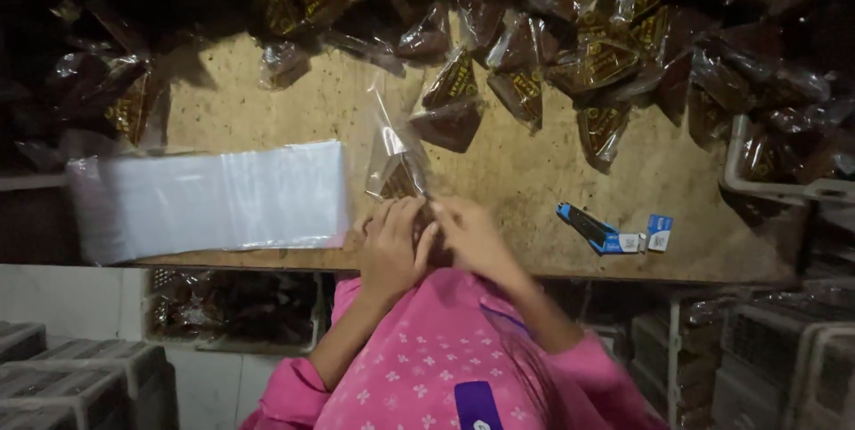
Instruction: Packaging small triangular items into plastic sleeves and sealing them with a stapler
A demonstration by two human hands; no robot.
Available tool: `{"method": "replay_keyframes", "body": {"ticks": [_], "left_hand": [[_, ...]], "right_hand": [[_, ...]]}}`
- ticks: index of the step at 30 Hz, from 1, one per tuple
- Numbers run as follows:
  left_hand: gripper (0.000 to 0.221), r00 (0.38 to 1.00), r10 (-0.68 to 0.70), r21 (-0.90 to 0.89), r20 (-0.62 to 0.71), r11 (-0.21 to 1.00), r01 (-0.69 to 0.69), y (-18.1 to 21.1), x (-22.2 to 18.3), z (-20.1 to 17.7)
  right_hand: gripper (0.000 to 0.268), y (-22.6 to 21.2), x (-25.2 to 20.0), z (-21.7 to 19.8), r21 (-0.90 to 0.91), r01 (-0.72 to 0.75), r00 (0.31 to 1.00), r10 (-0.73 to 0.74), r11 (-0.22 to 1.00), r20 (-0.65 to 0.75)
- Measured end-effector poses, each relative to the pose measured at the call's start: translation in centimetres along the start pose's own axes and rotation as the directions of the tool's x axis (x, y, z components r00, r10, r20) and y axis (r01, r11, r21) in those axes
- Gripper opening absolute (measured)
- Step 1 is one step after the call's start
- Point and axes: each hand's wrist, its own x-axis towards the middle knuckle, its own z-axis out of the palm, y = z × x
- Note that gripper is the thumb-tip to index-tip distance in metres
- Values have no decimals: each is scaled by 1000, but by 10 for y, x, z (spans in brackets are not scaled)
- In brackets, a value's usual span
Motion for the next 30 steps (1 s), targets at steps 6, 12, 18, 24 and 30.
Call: {"method": "replay_keyframes", "body": {"ticks": [6,12,18,24,30], "left_hand": [[26,974,223,72,-41,973,-219,21,101,9],[36,966,257,407,-11,884,-230,27,139,45],[62,988,14,44,154,999,-21,21,144,45],[36,978,-101,-736,180,646,202,35,143,-53],[20,817,-404,-698,412,436,568,-28,112,-43]], "right_hand": [[28,-31,83,-122,-461,90,769,-356,883,-531],[53,-54,82,-96,-443,-78,885,-143,893,-444],[28,-49,38,-90,-637,-184,808,-254,749,-532],[60,-23,43,-58,-656,-285,764,-248,698,-595],[54,-27,14,-95,-347,-76,878,-102,935,-467]]}}
